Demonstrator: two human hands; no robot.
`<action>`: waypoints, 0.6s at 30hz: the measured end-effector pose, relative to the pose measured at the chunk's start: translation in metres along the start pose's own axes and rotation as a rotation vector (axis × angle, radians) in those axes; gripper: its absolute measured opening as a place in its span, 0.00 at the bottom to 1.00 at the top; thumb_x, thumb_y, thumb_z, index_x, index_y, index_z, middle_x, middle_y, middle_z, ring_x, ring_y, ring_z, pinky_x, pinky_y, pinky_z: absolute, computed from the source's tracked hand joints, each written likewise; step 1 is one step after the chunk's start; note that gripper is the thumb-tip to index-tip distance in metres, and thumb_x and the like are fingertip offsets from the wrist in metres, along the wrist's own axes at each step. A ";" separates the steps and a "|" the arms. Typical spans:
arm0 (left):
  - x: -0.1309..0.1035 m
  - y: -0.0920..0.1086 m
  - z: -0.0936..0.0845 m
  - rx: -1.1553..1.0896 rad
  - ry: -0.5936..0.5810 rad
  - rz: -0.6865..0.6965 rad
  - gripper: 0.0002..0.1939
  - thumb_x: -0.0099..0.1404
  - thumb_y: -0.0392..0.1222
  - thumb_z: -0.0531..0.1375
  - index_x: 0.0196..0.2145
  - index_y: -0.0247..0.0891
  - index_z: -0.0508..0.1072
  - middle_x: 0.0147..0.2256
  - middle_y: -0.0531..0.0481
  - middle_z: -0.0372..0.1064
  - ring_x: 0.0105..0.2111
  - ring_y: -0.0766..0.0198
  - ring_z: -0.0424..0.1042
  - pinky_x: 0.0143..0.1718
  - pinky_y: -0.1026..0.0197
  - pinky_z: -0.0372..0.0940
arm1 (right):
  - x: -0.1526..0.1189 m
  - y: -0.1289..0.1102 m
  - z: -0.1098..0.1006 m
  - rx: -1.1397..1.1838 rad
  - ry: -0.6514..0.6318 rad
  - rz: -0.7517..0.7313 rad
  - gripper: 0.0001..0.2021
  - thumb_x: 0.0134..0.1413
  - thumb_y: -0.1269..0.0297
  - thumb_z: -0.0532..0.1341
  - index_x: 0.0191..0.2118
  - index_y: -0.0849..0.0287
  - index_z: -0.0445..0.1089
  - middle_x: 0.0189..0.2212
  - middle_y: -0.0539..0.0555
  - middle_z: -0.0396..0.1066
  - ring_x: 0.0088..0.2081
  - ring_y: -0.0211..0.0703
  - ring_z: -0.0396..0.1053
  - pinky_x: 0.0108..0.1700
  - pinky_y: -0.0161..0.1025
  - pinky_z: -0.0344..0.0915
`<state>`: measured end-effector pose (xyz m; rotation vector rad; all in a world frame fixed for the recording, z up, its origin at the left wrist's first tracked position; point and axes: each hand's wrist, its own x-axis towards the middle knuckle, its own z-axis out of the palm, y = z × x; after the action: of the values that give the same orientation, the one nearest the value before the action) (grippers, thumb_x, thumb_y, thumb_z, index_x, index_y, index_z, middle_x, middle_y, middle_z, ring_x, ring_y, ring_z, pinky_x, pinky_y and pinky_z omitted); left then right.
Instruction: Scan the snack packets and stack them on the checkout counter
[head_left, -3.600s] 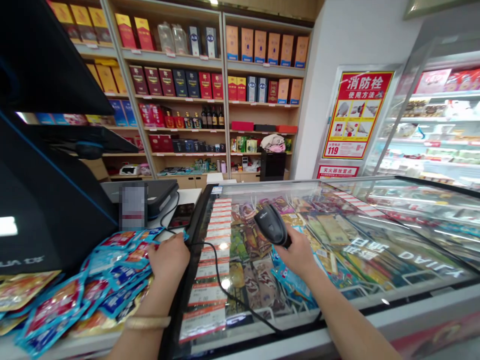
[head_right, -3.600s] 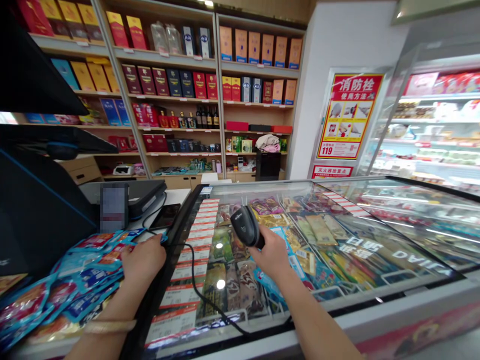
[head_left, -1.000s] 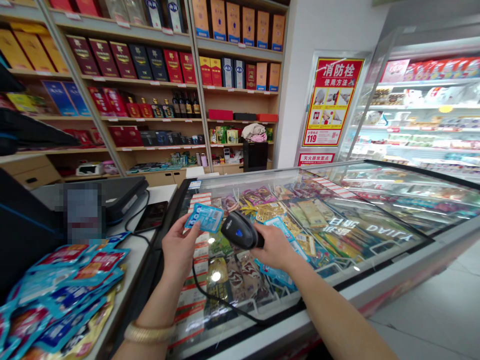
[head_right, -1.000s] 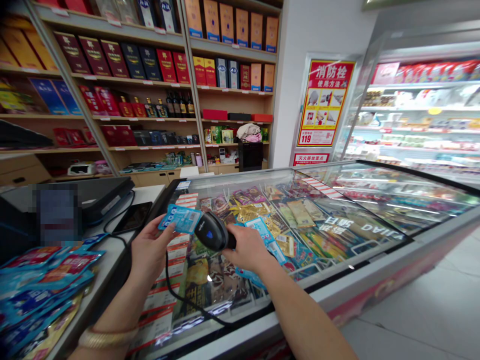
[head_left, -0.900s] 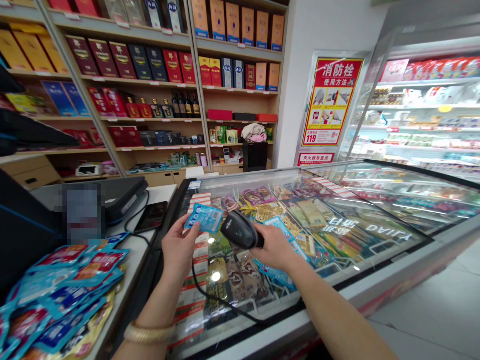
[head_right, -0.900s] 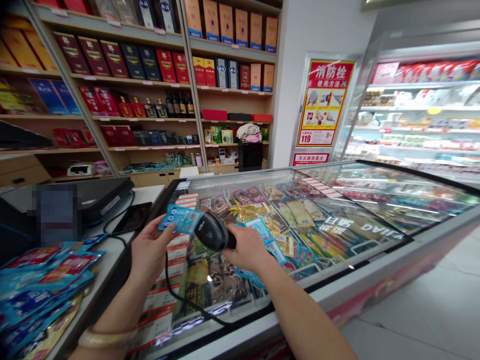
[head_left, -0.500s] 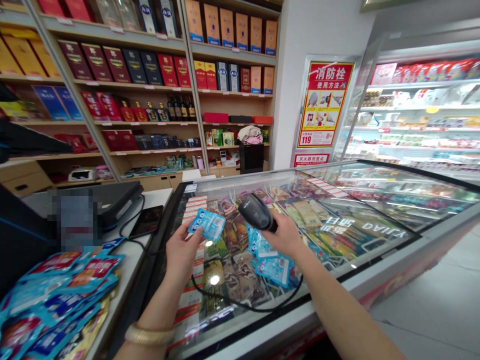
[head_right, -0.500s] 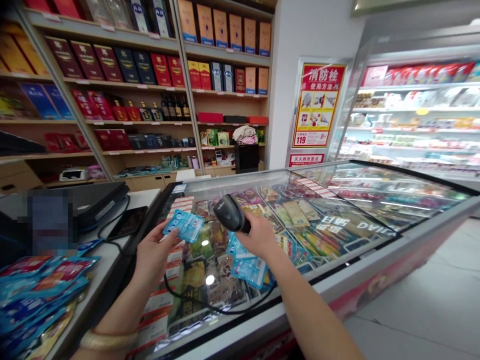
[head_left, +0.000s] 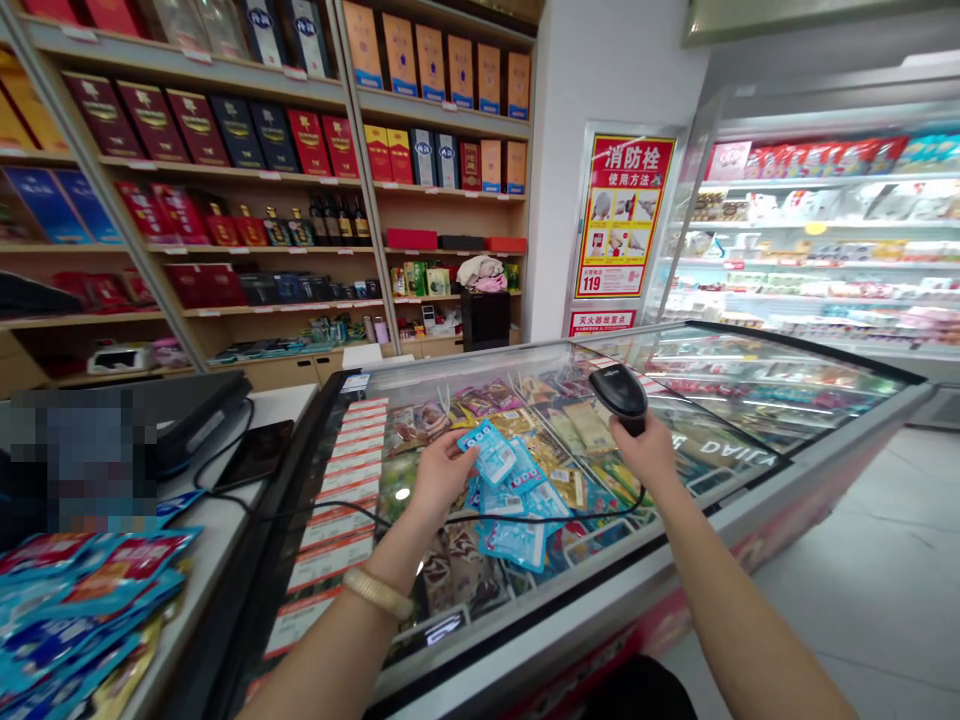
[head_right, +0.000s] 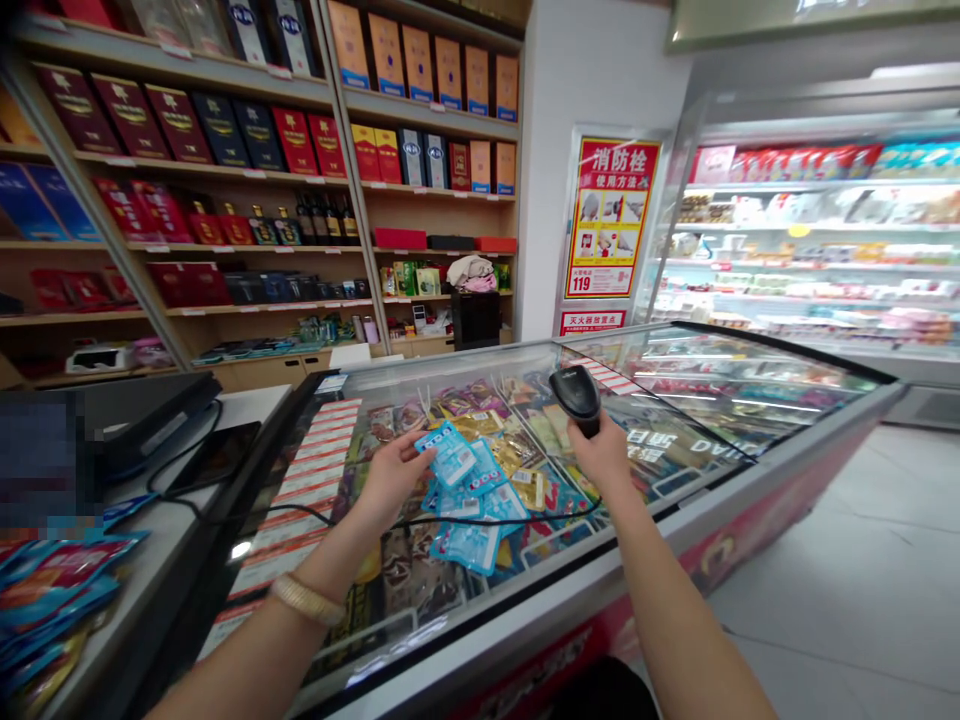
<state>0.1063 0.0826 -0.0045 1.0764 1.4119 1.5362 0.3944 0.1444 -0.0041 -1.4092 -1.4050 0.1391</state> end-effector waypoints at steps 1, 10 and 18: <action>0.003 -0.003 0.003 0.021 -0.003 0.001 0.19 0.49 0.40 0.67 0.41 0.34 0.76 0.32 0.45 0.77 0.27 0.63 0.74 0.24 0.65 0.67 | 0.001 0.005 -0.001 0.004 0.014 0.017 0.20 0.43 0.46 0.56 0.31 0.60 0.71 0.25 0.59 0.73 0.30 0.53 0.70 0.33 0.43 0.63; 0.017 -0.025 0.005 0.277 0.106 0.100 0.20 0.46 0.35 0.67 0.40 0.34 0.78 0.35 0.42 0.77 0.33 0.57 0.74 0.41 0.54 0.69 | 0.003 0.017 -0.002 0.008 0.032 0.088 0.21 0.42 0.45 0.56 0.31 0.60 0.71 0.26 0.60 0.73 0.31 0.53 0.70 0.34 0.44 0.63; 0.004 -0.015 -0.003 0.558 0.121 0.344 0.20 0.49 0.38 0.66 0.42 0.38 0.78 0.42 0.42 0.75 0.45 0.53 0.71 0.54 0.50 0.62 | 0.001 0.016 0.001 -0.050 0.033 0.074 0.22 0.43 0.46 0.57 0.34 0.62 0.73 0.27 0.62 0.74 0.32 0.54 0.70 0.34 0.44 0.63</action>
<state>0.1019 0.0863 -0.0195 1.6507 1.8793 1.4909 0.4041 0.1507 -0.0153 -1.4992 -1.3376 0.1284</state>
